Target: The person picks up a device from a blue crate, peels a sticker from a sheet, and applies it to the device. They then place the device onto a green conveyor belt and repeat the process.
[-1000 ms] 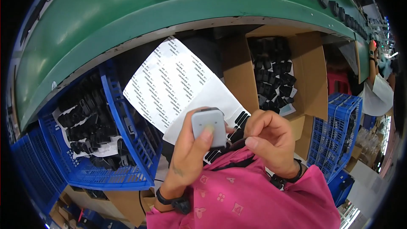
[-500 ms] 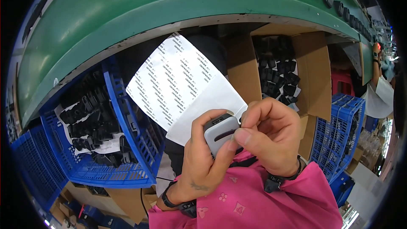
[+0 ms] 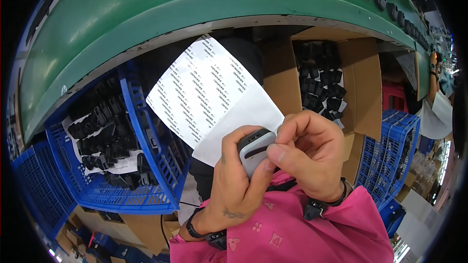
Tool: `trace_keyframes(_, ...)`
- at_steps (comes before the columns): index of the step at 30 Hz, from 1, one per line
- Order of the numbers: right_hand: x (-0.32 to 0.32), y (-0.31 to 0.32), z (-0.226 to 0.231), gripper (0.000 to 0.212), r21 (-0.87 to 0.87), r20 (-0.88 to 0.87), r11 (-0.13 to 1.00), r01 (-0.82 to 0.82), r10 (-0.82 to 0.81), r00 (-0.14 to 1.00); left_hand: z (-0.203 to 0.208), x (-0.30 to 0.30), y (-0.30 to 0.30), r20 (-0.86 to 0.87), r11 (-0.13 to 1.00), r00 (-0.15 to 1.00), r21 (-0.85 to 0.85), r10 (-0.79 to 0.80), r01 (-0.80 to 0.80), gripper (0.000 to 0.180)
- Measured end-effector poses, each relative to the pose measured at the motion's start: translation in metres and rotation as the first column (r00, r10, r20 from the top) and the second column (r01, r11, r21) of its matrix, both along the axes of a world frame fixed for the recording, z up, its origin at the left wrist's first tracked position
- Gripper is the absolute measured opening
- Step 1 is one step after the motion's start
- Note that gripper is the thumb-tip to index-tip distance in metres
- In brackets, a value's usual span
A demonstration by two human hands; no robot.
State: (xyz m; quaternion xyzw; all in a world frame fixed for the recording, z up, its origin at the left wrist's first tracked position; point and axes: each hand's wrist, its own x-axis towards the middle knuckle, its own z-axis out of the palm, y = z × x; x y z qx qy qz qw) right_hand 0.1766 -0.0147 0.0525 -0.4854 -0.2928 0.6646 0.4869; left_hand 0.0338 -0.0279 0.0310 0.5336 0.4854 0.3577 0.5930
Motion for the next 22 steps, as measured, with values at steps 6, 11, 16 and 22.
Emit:
trace_keyframes(6,-0.0003,0.0024,0.0042,0.011,-0.063,0.028,0.998,-0.022,0.024,0.999,-0.0005,-0.0005,0.0001,0.024,0.999,1.0,-0.04,0.006,-0.005,0.042)
trace_keyframes(11,-0.0001,0.0017,0.0022,0.011,-0.061,0.036,0.998,-0.026,0.028,0.999,-0.0017,-0.0003,0.0,-0.005,1.0,1.0,0.002,0.006,-0.006,0.042)
trace_keyframes(16,-0.0016,0.0013,-0.0005,0.011,-0.055,0.055,0.998,-0.014,0.017,0.998,-0.003,0.0007,-0.0006,-0.008,1.0,1.0,0.004,0.014,-0.014,0.041)
trace_keyframes(22,-0.0036,0.0019,-0.0017,0.012,-0.049,0.089,0.999,0.0,0.005,0.996,-0.0014,0.0004,-0.001,-0.055,1.0,0.998,-0.008,0.015,-0.016,0.042)
